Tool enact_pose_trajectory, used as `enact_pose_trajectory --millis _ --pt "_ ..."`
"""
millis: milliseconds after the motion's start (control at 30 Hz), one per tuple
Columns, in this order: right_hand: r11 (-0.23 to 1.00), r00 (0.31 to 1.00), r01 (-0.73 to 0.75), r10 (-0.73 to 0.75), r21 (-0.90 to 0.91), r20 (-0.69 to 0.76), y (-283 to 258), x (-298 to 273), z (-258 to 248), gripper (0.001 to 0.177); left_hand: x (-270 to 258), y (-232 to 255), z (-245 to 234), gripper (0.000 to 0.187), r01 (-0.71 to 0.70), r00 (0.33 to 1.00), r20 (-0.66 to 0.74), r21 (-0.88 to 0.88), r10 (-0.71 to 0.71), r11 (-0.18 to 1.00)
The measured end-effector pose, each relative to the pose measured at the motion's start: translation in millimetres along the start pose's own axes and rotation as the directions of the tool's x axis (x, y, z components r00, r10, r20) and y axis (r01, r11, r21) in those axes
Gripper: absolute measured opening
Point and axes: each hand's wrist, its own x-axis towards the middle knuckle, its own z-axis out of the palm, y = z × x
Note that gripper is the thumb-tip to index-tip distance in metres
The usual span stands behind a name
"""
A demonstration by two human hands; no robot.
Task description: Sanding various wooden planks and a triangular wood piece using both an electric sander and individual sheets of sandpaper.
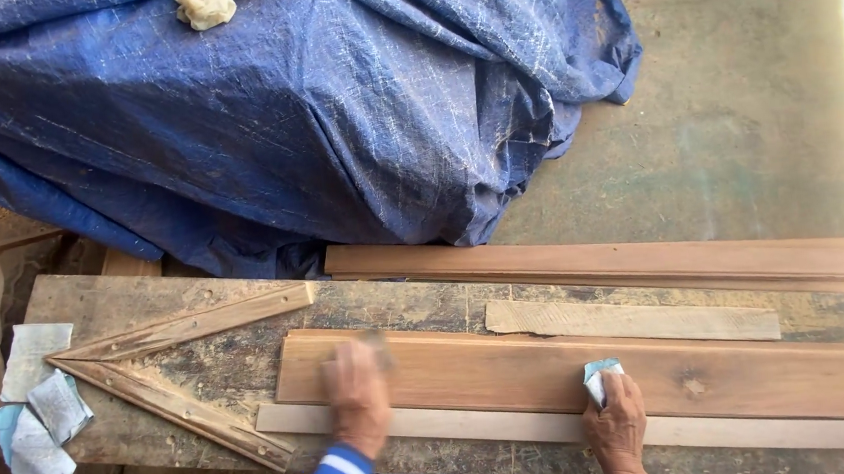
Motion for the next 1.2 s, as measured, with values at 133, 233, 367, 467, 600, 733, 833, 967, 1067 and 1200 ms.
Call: enact_pose_trajectory --millis 133,233,367,467,600,733,833,967,1067,1200 --pt "0.999 0.998 -0.042 0.042 -0.016 0.043 -1.7 3.0 -1.4 0.025 13.3 137.0 25.8 0.050 -0.220 0.955 0.103 -0.384 0.278 0.897" --pt "0.998 1.000 -0.023 0.021 0.056 0.019 -3.0 4.2 -4.8 0.031 16.4 182.6 55.5 0.048 -0.487 0.844 0.134 -0.213 0.520 0.847" --pt "0.998 0.998 -0.050 0.048 0.040 0.050 -0.6 6.3 -6.3 0.028 22.0 101.8 11.5 0.042 -0.448 0.849 0.138 -0.322 0.510 0.834" --pt "0.996 0.999 -0.042 0.042 0.082 0.000 -4.1 4.4 -6.8 0.030 12.9 18.4 -6.6 0.036 -0.366 0.927 0.033 -0.128 0.372 0.922" --pt "1.000 0.999 -0.010 0.010 0.021 0.037 22.5 2.7 7.9 0.024 8.9 27.6 3.0 0.037 -0.331 0.937 0.121 0.004 0.328 0.943" --pt "0.969 0.987 -0.120 0.139 -0.214 0.078 85.7 22.8 6.7 0.004 32.7 151.3 23.8 0.041 -0.455 0.848 0.104 -0.358 0.519 0.815" --pt "0.978 0.980 -0.199 0.199 -0.057 -0.008 97.8 37.8 -26.8 0.009 39.0 198.1 63.8 0.037 -0.514 0.784 0.143 -0.395 0.604 0.761" --pt "0.994 0.988 -0.110 0.106 -0.026 -0.115 97.3 33.9 -26.3 0.015 49.3 159.2 27.3 0.038 -0.506 0.762 0.204 -0.405 0.615 0.761" --pt "0.984 0.979 -0.176 0.171 -0.037 -0.113 97.1 33.5 -19.8 0.013 38.6 81.2 11.3 0.039 -0.451 0.862 0.147 -0.218 0.486 0.866" --pt "0.987 0.976 -0.156 0.150 -0.028 -0.155 91.8 34.2 -23.8 0.018 26.4 73.7 23.0 0.043 -0.416 0.905 0.088 -0.016 0.415 0.909"
